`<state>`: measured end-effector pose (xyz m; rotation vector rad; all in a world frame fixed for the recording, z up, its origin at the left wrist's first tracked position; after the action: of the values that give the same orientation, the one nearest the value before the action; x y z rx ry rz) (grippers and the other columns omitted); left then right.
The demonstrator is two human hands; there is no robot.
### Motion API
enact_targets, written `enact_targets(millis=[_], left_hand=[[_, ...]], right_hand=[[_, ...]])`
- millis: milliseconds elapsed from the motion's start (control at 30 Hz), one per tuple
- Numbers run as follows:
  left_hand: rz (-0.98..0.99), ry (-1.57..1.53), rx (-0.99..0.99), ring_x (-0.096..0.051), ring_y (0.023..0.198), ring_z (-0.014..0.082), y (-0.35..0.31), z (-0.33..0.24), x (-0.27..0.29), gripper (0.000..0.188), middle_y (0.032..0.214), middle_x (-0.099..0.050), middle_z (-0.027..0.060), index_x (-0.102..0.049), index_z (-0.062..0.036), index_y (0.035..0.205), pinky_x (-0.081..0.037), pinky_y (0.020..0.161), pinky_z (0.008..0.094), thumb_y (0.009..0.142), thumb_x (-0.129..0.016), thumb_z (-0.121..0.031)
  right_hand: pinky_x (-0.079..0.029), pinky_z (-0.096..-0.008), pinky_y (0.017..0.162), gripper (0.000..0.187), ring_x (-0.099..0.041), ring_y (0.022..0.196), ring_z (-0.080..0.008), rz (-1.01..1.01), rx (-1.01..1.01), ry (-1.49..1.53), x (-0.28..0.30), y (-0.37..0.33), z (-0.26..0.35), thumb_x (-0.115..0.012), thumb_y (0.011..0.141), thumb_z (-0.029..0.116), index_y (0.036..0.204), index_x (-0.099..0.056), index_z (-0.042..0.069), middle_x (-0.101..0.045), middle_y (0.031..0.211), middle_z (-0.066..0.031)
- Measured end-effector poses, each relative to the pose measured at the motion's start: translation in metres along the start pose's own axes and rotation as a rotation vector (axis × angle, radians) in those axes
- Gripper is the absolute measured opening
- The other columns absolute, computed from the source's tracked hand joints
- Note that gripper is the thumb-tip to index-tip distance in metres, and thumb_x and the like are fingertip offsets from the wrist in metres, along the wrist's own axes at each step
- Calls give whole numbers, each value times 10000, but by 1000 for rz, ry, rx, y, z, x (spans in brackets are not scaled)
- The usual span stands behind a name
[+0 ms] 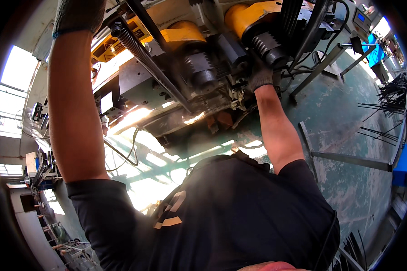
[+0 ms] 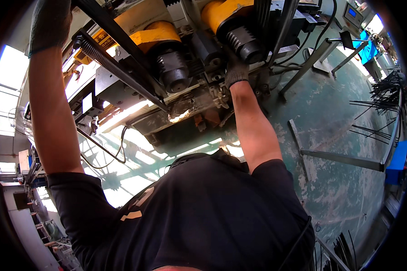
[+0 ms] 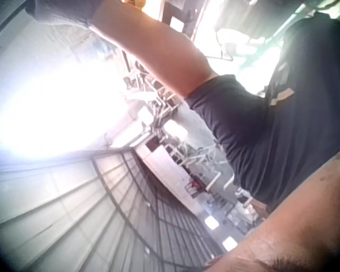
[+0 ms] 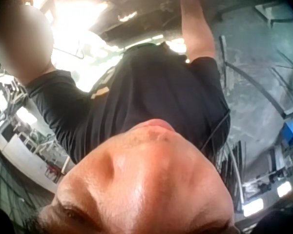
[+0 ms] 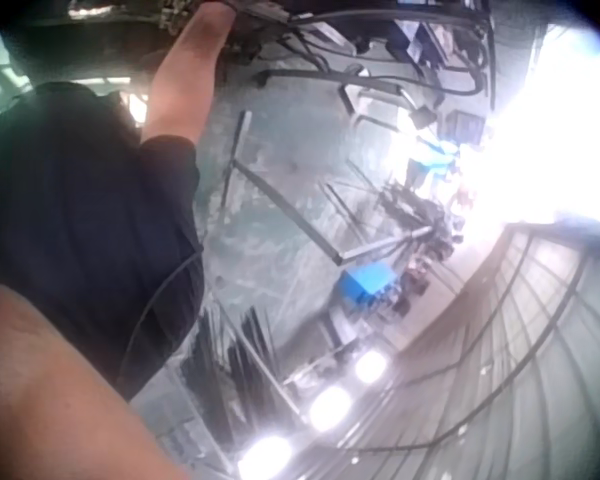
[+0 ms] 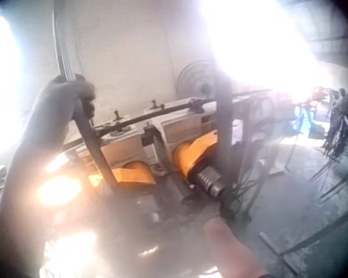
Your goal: The person repeatedly picks up straight metal rods from a rack, inserts them into a bending machine, and operates the machine to bend them. After each bend, the person removes the shaped rod and places it on a nearby rack, then repeats the process with the next rod.
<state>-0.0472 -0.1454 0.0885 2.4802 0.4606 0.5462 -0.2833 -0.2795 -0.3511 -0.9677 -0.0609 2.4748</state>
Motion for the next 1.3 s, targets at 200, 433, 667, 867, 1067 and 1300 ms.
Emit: enact_targets(millis=[200, 433, 667, 867, 1067, 1300], left_hand=[[64, 14, -94, -646, 797, 219, 1, 13, 4, 278, 870, -628, 104, -601, 44, 1145, -531, 848, 359, 909, -626, -101], [192, 130, -294, -679, 849, 225, 9, 31, -9, 366, 960, -669, 135, -571, 62, 1229, -556, 824, 346, 919, -643, -119], [153, 136, -201, -699, 879, 225, -3, 24, 4, 398, 1009, -687, 150, -550, 66, 1271, -570, 799, 319, 933, -647, -121], [185, 93, -197, -703, 876, 217, 9, 43, 4, 370, 1007, -691, 142, -553, 47, 1282, -576, 758, 295, 948, -628, -94], [186, 212, -188, -713, 901, 215, 10, 33, 15, 362, 1030, -708, 137, -583, 11, 1287, -586, 779, 299, 935, -635, -53], [203, 310, -177, -725, 929, 214, 11, 44, 25, 375, 1058, -727, 130, -618, -30, 1293, -597, 803, 304, 920, -643, -5]], right_hand=[[-527, -310, 781, 274, -665, 894, -146, 139, -34, -219, 21, -5, -11, -667, 958, 221, 1151, -706, 31, -708, 1026, -59], [-534, -307, 815, 259, -662, 923, -144, 144, 38, -214, 38, 6, -11, -632, 947, 143, 1157, -719, 19, -708, 1064, -48], [-531, -308, 843, 270, -661, 956, -153, 258, 195, -272, 34, 8, -29, -621, 942, 106, 1177, -707, 5, -704, 1110, -64], [-510, -326, 898, 288, -647, 1056, -170, 273, 94, -273, 26, -7, -16, -604, 976, 123, 1218, -683, -12, -690, 1196, -94], [-498, -331, 955, 350, -635, 1141, -190, 282, 0, -191, 21, -5, -21, -615, 992, 155, 1280, -654, -41, -674, 1292, -118], [-497, -324, 935, 360, -628, 1097, -164, 240, -38, -250, 19, 1, -18, -615, 1002, 207, 1279, -656, -19, -678, 1263, -85]])
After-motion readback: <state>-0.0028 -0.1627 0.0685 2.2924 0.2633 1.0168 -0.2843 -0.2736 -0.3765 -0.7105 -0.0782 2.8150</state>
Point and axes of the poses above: each hand's wrist, its own y-axis towards the middle knuckle, its own x-axis out of the back of the hand, z = x × y, the point moved 5 cm from there along y, towards the middle knuckle
